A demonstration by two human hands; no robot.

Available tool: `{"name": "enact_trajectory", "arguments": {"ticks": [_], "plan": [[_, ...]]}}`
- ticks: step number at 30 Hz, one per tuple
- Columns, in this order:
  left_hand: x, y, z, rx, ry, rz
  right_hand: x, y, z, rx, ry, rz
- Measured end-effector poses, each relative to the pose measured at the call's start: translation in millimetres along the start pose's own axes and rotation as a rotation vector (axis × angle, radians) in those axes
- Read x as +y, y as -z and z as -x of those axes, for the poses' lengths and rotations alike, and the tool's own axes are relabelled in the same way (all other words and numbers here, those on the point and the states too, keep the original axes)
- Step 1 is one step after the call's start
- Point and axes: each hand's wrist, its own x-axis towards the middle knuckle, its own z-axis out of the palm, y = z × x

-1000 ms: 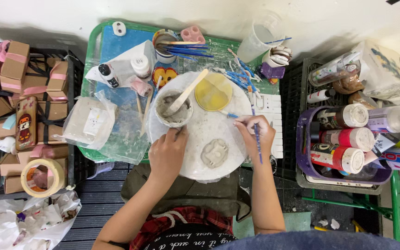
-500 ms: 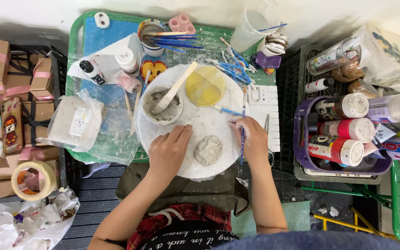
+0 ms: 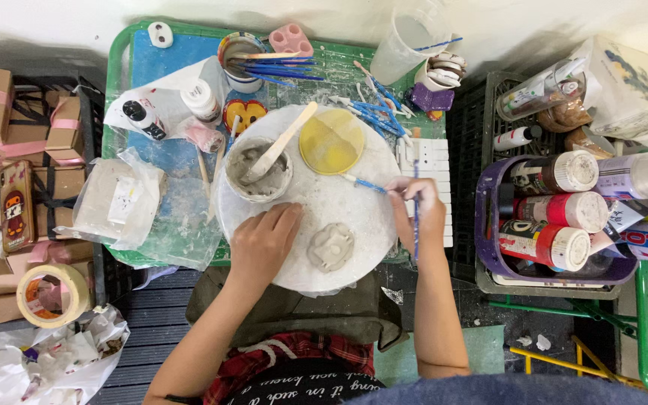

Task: The person applies glaze to a clay object using a paintbrush, dipping the brush into a container of liquid glaze and smoothing it over the surface of the piece.

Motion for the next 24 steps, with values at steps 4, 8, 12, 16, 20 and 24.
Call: {"name": "enact_trajectory", "arguments": {"ticks": [4, 8, 12, 16, 20, 24], "plan": [[-3.7, 2.1, -3.4, 0.015, -0.031, 0.039, -2.0, -7.3, 6.2, 0.007, 0.039, -0.009], [-3.6, 5.1, -3.5, 0.025, -0.010, 0.084, -19.0, -18.6, 8.0, -0.049, 0.099, 0.266], [-3.7, 6.8, -5.0, 0.039, 0.002, 0.111, -30.6, -20.0, -6.7, -0.013, 0.091, 0.247], [-5.0, 7.6, -6.4, 0.023, -0.003, 0.121, -36.5, -18.0, -15.5, -0.089, 0.008, 0.151], [-6.1, 7.7, -6.4, 0.027, -0.002, 0.131, -40.3, -22.6, -15.7, -0.140, 0.041, 0.152], [-6.7, 8.6, -6.0, 0.029, -0.001, 0.147, -43.6, -28.3, -13.8, -0.123, 0.129, 0.162]]}}
